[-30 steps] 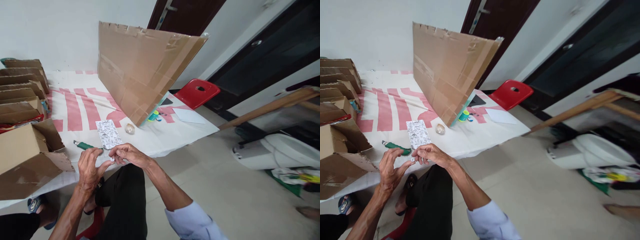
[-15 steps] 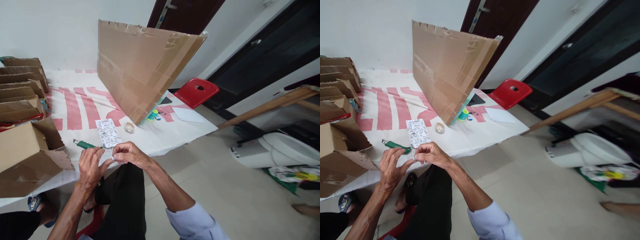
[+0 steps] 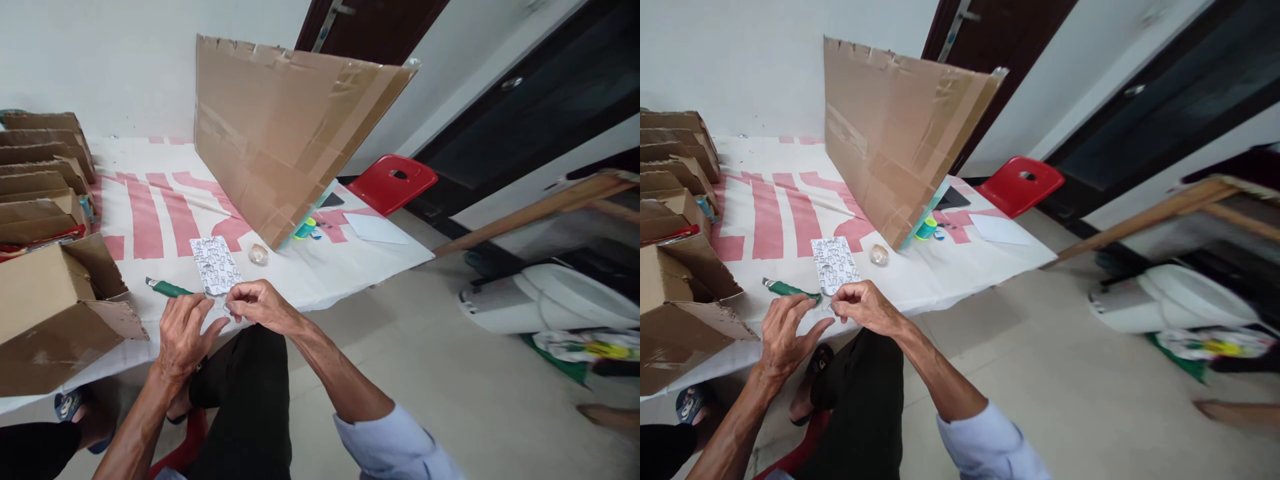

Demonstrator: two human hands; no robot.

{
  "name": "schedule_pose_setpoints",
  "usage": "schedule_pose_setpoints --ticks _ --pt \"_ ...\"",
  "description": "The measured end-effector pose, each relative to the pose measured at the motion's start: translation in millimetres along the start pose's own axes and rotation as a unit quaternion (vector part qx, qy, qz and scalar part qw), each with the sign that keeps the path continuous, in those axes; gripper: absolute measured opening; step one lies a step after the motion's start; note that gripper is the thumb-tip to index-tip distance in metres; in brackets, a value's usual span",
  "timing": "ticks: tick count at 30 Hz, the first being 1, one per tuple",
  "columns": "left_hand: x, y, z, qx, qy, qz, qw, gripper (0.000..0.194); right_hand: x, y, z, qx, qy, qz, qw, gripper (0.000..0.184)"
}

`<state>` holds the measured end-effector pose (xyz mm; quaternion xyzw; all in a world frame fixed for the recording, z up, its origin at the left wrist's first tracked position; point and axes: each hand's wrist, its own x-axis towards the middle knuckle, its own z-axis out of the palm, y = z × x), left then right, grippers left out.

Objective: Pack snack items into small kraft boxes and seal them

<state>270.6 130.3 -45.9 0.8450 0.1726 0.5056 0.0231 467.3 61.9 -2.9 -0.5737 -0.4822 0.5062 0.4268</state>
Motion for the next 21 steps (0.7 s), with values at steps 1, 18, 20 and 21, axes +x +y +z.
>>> schedule_pose_setpoints --ticks 1,18,20,21 --pt "0.0 0.5 0.4 -0.021 -0.013 -0.011 1.000 0.031 -0.5 -0.6 0.1 -0.005 0.000 -0.006 1.000 0.020" --pt "1.0 7.0 6.1 -0.055 -0.037 0.011 0.998 0.015 0.1 9.8 1.9 -0.035 -0.001 -0.018 0.999 0.019" --pt "0.3 7.5 6.7 -0.056 -0.038 0.012 0.998 0.015 0.4 10.7 1.7 -0.034 0.000 -0.014 0.999 0.019" --pt "0.1 7.7 7.2 -0.056 -0.039 0.012 0.998 0.015 0.5 10.9 1.5 -0.034 0.000 -0.013 0.999 0.019"
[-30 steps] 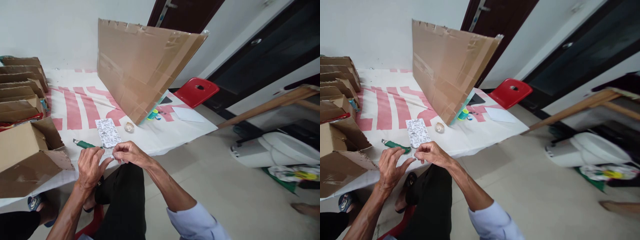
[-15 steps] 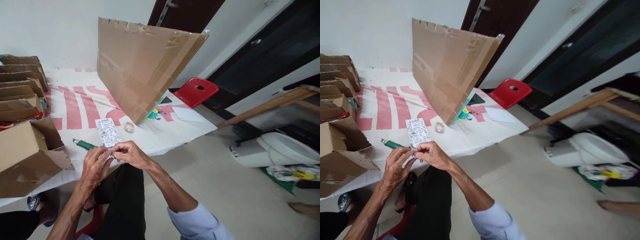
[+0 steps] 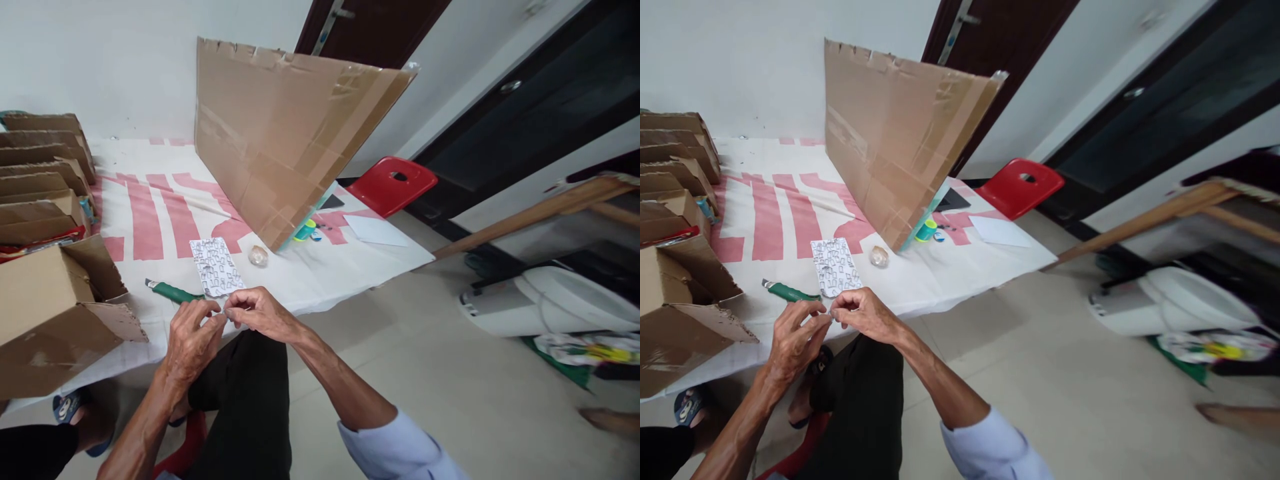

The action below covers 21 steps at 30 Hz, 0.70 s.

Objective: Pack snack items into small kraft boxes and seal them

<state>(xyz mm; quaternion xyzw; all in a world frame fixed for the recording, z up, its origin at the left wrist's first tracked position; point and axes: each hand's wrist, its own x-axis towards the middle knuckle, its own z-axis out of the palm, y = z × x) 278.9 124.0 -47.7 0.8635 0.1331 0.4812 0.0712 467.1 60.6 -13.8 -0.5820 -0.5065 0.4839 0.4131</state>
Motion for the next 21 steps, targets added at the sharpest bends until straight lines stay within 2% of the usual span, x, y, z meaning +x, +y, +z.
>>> schedule_pose_setpoints --ticks 7,9,11,14,16,21 --pt "-5.0 -3.4 7.6 -0.002 -0.002 -0.001 1.000 0.018 3.0 5.2 -4.3 -0.034 0.004 -0.006 0.999 0.017" --pt "-8.3 -5.2 10.4 -0.003 -0.012 -0.009 1.000 0.018 9.5 11.6 -9.7 -0.063 0.010 -0.025 0.998 0.017" --pt "-11.8 -5.7 12.3 -0.005 -0.027 -0.017 0.999 0.018 21.9 21.1 -18.8 -0.113 0.045 -0.059 0.991 0.017" --pt "-16.2 -2.5 13.1 -0.019 -0.049 -0.024 0.998 0.017 50.2 38.8 -37.2 -0.234 0.119 -0.110 0.959 0.015" --pt "-18.6 1.7 12.6 -0.034 -0.059 -0.028 0.997 0.015 70.5 50.2 -48.6 -0.320 0.145 -0.117 0.929 0.015" --pt "-24.2 10.7 10.5 -0.062 -0.073 -0.041 0.995 0.014 101.8 68.8 -61.8 -0.456 0.122 -0.066 0.879 0.019"
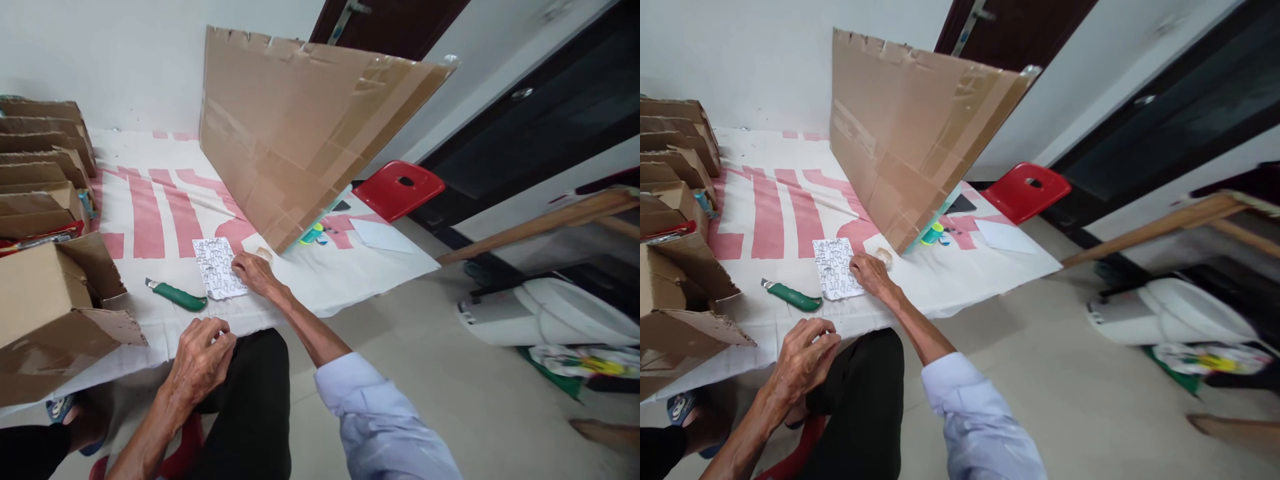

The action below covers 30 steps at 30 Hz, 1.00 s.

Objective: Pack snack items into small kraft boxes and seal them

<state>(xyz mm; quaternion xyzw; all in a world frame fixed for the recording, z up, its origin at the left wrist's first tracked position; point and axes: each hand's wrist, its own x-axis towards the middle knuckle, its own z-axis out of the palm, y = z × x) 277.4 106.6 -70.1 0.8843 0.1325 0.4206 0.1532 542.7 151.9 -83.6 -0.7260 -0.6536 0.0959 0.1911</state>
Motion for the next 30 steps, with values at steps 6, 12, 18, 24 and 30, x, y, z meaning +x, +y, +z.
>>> schedule_pose_setpoints --ticks 6,12,18,24,30 --pt "-5.6 0.2 0.1 -0.018 -0.008 -0.013 1.000 0.014 5.5 4.7 7.5 -0.072 -0.034 0.006 0.997 0.022" --pt "-4.6 -0.4 -1.6 -0.015 -0.004 -0.014 1.000 0.015 7.6 4.3 8.0 -0.081 -0.033 0.004 0.996 0.020" --pt "-5.8 -0.2 -1.2 -0.017 -0.008 -0.015 1.000 0.015 6.4 -1.6 7.9 -0.095 -0.020 -0.008 0.995 0.020" --pt "-6.3 0.2 -0.3 -0.015 -0.014 -0.012 1.000 0.014 6.8 -3.6 3.5 -0.116 -0.050 -0.026 0.992 0.024" --pt "-4.6 1.0 -1.1 -0.015 -0.015 -0.016 1.000 0.015 6.4 -0.9 -4.2 -0.111 -0.084 -0.050 0.989 0.018"
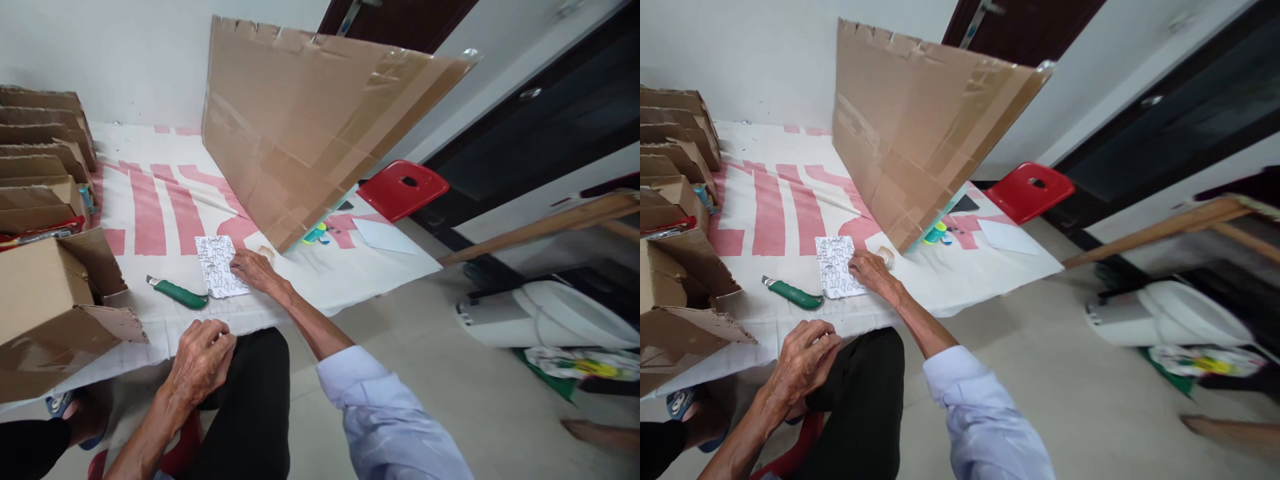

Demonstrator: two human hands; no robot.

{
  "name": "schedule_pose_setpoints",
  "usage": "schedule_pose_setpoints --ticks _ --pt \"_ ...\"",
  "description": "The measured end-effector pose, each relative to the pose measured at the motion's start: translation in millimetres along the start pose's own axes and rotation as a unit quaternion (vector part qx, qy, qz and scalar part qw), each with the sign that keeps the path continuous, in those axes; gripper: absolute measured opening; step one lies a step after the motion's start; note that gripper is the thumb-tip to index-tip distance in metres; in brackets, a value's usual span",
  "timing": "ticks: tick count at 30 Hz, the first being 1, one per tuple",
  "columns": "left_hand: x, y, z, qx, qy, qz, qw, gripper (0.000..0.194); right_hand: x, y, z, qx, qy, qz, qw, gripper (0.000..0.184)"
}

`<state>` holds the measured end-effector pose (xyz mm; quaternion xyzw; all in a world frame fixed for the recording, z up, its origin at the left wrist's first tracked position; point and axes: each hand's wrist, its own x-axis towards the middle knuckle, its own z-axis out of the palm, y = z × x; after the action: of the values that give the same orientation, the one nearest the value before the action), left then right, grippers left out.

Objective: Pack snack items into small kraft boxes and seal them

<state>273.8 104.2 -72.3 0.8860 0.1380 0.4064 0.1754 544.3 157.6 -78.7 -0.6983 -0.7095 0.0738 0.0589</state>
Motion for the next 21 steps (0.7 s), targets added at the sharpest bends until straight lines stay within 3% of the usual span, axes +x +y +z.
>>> schedule_pose_setpoints --ticks 8,12,15,18,21 --pt "-1.5 5.5 -1.7 0.008 -0.004 0.003 1.000 0.016 5.0 -4.6 0.2 0.001 0.004 -0.001 1.000 0.018" --pt "-9.1 7.9 -5.1 0.015 -0.006 0.003 1.000 0.015 4.1 -7.2 0.4 0.029 0.036 0.004 0.999 0.021" --pt "-14.2 9.9 -8.7 0.026 -0.008 -0.002 1.000 0.015 3.7 -5.4 -1.8 0.115 0.101 0.018 0.988 0.022" --pt "-17.7 13.5 -13.0 0.029 -0.002 -0.005 1.000 0.015 2.8 -1.8 -5.6 0.306 0.175 0.069 0.933 0.017" --pt "-21.6 17.0 -16.6 0.026 0.003 -0.011 1.000 0.015 -1.5 -1.6 -8.8 0.529 0.150 0.108 0.829 0.018"
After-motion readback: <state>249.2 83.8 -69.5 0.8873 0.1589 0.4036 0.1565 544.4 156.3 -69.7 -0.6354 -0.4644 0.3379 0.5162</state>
